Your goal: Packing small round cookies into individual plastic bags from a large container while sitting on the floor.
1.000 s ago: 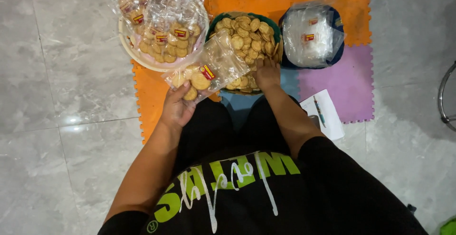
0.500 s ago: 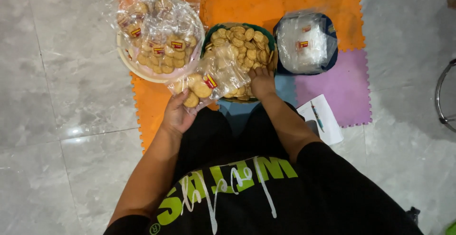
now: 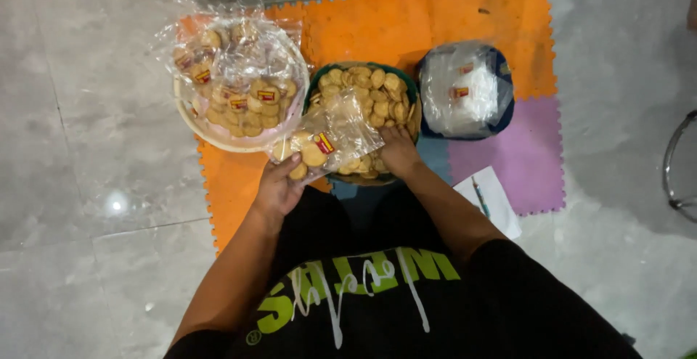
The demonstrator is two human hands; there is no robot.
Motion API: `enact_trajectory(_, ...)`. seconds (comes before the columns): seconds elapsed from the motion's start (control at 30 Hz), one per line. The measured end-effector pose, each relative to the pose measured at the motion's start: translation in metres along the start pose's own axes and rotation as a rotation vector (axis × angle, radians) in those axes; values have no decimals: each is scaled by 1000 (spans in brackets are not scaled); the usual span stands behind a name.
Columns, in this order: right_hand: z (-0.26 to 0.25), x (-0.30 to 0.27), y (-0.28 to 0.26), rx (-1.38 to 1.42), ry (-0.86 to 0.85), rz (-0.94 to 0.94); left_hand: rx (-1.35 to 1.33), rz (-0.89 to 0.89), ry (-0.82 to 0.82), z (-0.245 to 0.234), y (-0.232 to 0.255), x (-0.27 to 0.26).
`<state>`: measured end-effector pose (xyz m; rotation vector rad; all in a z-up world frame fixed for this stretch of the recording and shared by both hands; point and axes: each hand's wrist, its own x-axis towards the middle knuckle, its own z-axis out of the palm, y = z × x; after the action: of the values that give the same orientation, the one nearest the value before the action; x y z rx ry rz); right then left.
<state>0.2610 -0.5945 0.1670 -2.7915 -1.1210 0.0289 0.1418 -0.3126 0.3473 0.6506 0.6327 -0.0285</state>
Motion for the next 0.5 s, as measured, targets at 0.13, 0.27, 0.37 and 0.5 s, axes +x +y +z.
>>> enact_trajectory(0.13,-44,4,10,298,-217,184,47,54,31,48,19,6)
enact_trajectory(0.27,-93,22,9,971,-14,652,131,40,47,59,23,-3)
enact_trajectory(0.37,-132,30,0,1586,257,757,144,45,52,52,20,-6)
enact_trajectory(0.5,-179,27,-25,1838,402,657,114,90,59,26,9,-10)
